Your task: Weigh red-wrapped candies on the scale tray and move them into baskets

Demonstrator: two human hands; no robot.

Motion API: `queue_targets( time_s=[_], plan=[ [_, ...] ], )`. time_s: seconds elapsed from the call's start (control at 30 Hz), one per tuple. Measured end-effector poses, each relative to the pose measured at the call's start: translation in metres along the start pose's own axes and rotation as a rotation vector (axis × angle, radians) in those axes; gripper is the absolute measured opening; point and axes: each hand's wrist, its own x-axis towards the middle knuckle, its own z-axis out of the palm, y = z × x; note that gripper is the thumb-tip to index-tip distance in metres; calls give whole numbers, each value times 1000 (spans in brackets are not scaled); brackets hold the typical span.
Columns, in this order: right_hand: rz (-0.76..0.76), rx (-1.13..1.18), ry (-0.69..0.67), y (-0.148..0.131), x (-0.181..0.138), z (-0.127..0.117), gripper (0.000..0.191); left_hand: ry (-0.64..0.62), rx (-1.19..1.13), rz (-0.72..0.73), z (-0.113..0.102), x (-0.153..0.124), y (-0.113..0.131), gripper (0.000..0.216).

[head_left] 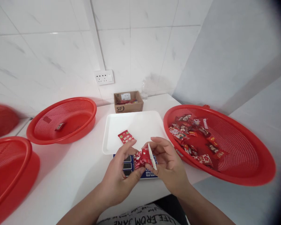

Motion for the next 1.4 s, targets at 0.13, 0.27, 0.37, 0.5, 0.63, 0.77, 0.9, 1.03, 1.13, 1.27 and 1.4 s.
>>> queue_targets(
  time_s=[0.13, 0.27, 0.37, 0.5, 0.63, 0.77, 0.9, 1.03, 1.13, 1.27, 1.4],
  plan=[
    [4, -115, -95, -6, 3, -8, 44, -21, -52, -25, -3, 2, 2, 61],
    [-66, -405, -285, -18, 11, -23, 42, -99, -167, -197, -12, 7, 7, 64],
    [-189, -526, -384, -25, 17, -32, 30, -241, -271, -312, -18, 10, 9, 72],
    [-278, -570, -415, -29, 22, -35, 15, -404, -444, -414, -21, 13, 7, 78],
    [-279, -552, -358, -29, 21, -33, 9, -464, -591, -466, -21, 15, 3, 76],
    [-275, -544, -331, -30, 20, -32, 10, -487, -664, -478, -24, 15, 0, 71],
    [-263, -529, -373, -31, 21, -31, 12, -508, -689, -491, -24, 16, -1, 69],
    [-289, -528, -404, -31, 20, -29, 11, -484, -740, -525, -17, 17, -1, 66],
    [-246, -538, -405, -31, 19, -28, 9, -418, -730, -545, -11, 17, -1, 65],
    [-162, -529, -382, -32, 17, -28, 7, -402, -726, -549, -9, 16, -1, 70],
    [-152, -521, -368, -33, 17, -26, 8, -384, -746, -550, -8, 17, -2, 74]
  ],
)
